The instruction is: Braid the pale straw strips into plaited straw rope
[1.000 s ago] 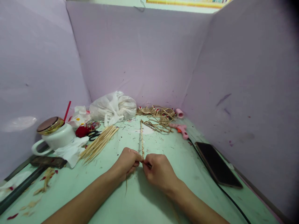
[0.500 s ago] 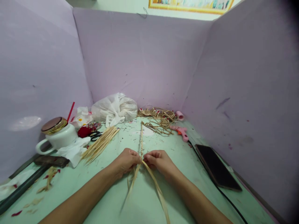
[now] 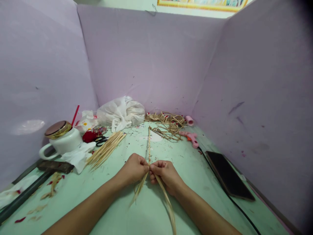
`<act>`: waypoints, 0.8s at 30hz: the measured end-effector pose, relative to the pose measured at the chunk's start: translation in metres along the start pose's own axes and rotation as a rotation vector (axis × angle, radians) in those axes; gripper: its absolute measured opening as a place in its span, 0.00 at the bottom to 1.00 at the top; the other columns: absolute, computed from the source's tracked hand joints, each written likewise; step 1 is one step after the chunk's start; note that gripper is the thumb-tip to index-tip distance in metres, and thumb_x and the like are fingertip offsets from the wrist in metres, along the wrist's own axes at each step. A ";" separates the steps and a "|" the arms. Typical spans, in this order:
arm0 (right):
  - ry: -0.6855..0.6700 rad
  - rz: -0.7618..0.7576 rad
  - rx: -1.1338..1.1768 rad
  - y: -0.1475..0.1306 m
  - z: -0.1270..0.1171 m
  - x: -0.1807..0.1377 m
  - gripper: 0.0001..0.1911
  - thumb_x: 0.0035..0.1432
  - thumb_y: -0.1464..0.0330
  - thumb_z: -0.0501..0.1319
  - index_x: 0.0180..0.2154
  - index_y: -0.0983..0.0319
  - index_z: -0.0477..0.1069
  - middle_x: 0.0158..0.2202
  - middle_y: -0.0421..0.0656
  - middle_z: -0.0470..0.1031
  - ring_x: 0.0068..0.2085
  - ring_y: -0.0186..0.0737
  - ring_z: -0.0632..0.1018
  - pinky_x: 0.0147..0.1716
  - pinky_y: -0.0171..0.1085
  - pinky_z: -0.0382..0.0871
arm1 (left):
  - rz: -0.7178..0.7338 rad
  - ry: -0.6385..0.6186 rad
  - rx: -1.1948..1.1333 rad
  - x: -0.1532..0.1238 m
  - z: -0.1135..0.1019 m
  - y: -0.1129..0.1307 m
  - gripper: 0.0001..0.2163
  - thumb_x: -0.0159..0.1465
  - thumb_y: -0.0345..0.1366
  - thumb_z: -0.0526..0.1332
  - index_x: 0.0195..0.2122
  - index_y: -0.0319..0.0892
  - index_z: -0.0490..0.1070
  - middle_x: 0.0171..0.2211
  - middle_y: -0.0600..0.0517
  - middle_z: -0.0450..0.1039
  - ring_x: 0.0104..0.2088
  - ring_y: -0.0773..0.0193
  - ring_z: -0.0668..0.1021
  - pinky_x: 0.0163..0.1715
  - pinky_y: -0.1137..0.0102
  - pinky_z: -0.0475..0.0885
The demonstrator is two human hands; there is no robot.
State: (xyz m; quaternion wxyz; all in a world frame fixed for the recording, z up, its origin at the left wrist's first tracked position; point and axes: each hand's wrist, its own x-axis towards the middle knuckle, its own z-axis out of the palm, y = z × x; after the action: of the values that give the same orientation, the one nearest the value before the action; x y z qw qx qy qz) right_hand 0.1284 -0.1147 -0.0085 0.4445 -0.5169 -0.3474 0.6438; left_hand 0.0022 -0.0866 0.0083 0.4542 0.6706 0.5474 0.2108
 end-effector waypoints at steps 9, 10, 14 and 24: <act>0.021 -0.031 -0.078 0.002 0.000 0.005 0.05 0.39 0.72 0.59 0.19 0.65 0.63 0.10 0.34 0.62 0.12 0.25 0.62 0.12 0.28 0.58 | 0.063 0.045 0.368 -0.007 -0.009 0.005 0.08 0.46 0.32 0.53 0.14 0.37 0.67 0.12 0.56 0.55 0.17 0.72 0.59 0.18 0.76 0.51; 0.018 -0.036 -0.085 0.002 0.001 0.005 0.05 0.39 0.72 0.59 0.19 0.65 0.63 0.11 0.34 0.62 0.13 0.25 0.62 0.12 0.28 0.57 | 0.058 0.067 0.423 -0.011 -0.008 0.008 0.08 0.47 0.32 0.53 0.15 0.37 0.67 0.13 0.55 0.57 0.17 0.72 0.60 0.19 0.75 0.52; 0.029 -0.062 -0.129 0.002 0.000 0.004 0.04 0.39 0.70 0.58 0.20 0.65 0.63 0.12 0.34 0.63 0.12 0.25 0.61 0.09 0.27 0.50 | 0.138 0.117 0.646 -0.033 0.005 0.018 0.11 0.52 0.34 0.50 0.21 0.40 0.72 0.19 0.50 0.67 0.21 0.66 0.68 0.22 0.73 0.56; -0.075 -0.031 -0.052 0.001 -0.006 0.005 0.09 0.38 0.68 0.61 0.21 0.64 0.61 0.12 0.32 0.58 0.12 0.21 0.53 0.11 0.27 0.39 | 0.111 0.134 0.474 -0.029 -0.001 0.018 0.14 0.53 0.40 0.52 0.18 0.37 0.68 0.15 0.51 0.65 0.18 0.68 0.68 0.19 0.74 0.55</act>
State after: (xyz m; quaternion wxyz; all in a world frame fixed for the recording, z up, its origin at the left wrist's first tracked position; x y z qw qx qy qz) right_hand 0.1339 -0.1105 -0.0123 0.4278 -0.4981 -0.3884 0.6465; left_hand 0.0021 -0.1124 0.0304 0.2345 0.7718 0.5730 0.1450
